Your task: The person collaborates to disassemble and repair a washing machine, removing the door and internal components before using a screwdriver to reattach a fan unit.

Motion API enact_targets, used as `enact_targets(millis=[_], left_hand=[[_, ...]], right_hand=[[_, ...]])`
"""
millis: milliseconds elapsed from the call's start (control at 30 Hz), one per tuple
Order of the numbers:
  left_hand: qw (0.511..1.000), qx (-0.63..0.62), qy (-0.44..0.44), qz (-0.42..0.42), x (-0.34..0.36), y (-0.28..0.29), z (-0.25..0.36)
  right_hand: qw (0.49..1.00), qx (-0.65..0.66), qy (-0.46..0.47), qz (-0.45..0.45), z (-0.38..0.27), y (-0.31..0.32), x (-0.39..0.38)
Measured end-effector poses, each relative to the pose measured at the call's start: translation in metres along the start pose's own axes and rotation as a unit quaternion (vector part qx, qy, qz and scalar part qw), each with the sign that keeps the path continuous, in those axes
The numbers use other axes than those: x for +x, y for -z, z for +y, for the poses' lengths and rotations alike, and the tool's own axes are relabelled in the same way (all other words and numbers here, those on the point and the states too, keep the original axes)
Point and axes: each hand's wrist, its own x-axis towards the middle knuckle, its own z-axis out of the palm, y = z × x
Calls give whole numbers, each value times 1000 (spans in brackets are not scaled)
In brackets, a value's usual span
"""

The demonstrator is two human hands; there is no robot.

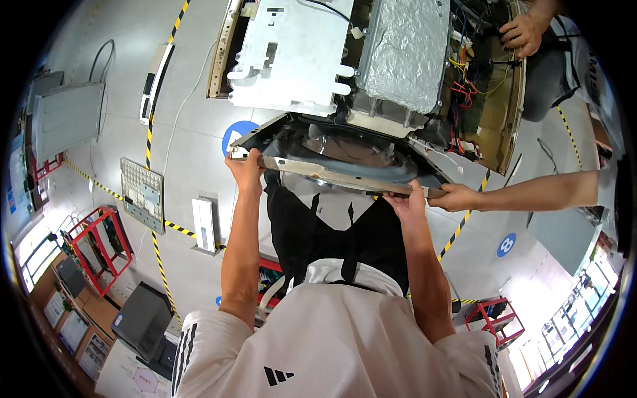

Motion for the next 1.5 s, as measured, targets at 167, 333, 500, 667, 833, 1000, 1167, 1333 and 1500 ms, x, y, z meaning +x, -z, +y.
enact_targets(millis=[167, 333, 500, 667, 833, 1000, 1167, 1333, 1500], left_hand=[[898, 320, -289, 85, -4, 39, -18], [610, 534, -540, -226, -62, 36, 16], [533, 613, -491, -312, -38, 16, -15], [502, 603, -523, -331, -26, 16, -22], [479, 606, -488, -406, -21, 18, -22], [459, 591, -477, -460, -15, 19, -46], [440, 592, -453, -501, -11, 23, -30], [443, 616, -429, -489, -17, 37, -14], [431, 642, -412, -482, -29, 39, -5]], right_hand=[[1000, 11, 9, -17, 12, 9, -8], [998, 57, 0, -22, 18, 17, -13], [998, 59, -13, -18, 25, 20, -2], [997, 71, -25, -25, 38, 39, 15], [998, 42, 11, 49, 38, 27, -1], [999, 22, 20, 33, 35, 40, -7], [999, 25, 16, 42, 44, 48, -6], [996, 29, -19, 87, 47, 51, 7], [992, 48, -12, 118, 51, 31, -25]])
